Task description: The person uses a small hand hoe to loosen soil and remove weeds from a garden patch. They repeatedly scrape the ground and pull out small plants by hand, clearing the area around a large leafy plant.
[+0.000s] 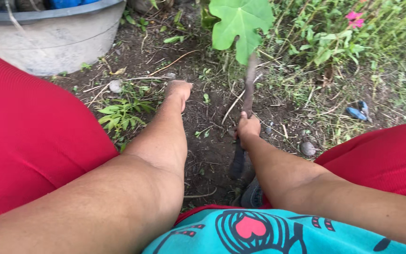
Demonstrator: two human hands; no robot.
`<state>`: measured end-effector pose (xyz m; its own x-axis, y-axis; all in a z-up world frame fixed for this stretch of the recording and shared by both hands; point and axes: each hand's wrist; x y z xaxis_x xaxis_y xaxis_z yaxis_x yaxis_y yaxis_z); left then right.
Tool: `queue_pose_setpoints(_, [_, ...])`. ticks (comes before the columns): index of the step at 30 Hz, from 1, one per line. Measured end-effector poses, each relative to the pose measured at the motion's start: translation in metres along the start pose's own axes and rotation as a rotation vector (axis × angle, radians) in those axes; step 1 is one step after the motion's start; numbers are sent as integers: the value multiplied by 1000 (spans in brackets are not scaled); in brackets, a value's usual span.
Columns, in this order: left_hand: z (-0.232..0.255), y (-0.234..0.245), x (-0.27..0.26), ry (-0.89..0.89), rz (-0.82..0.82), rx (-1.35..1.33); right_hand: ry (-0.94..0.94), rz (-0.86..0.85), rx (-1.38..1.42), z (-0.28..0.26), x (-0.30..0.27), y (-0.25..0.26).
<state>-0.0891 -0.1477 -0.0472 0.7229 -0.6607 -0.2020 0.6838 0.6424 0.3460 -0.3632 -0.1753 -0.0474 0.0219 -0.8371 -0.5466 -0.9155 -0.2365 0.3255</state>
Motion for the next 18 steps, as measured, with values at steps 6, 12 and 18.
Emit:
queue_pose_setpoints(6, [0,-5,2,-513,-310,1079,-183,-110,-238,23,-17,12])
queue_pose_setpoints(12, [20,9,-27,-27,-130,78,-112,45,0,-8,-14,26])
queue_pose_setpoints(18, [30,20,-42,-20,-62,3,-237,-51,-163,-8,-43,26])
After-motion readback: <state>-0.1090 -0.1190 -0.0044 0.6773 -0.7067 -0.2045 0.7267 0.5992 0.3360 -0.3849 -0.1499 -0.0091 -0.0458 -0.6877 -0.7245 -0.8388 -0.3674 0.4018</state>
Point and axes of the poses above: each hand's wrist, its own x-axis towards the middle knuckle, its own y-axis out of the back of the hand, z = x × y, and after that the axes turned 11 degrees about -y, right-handed
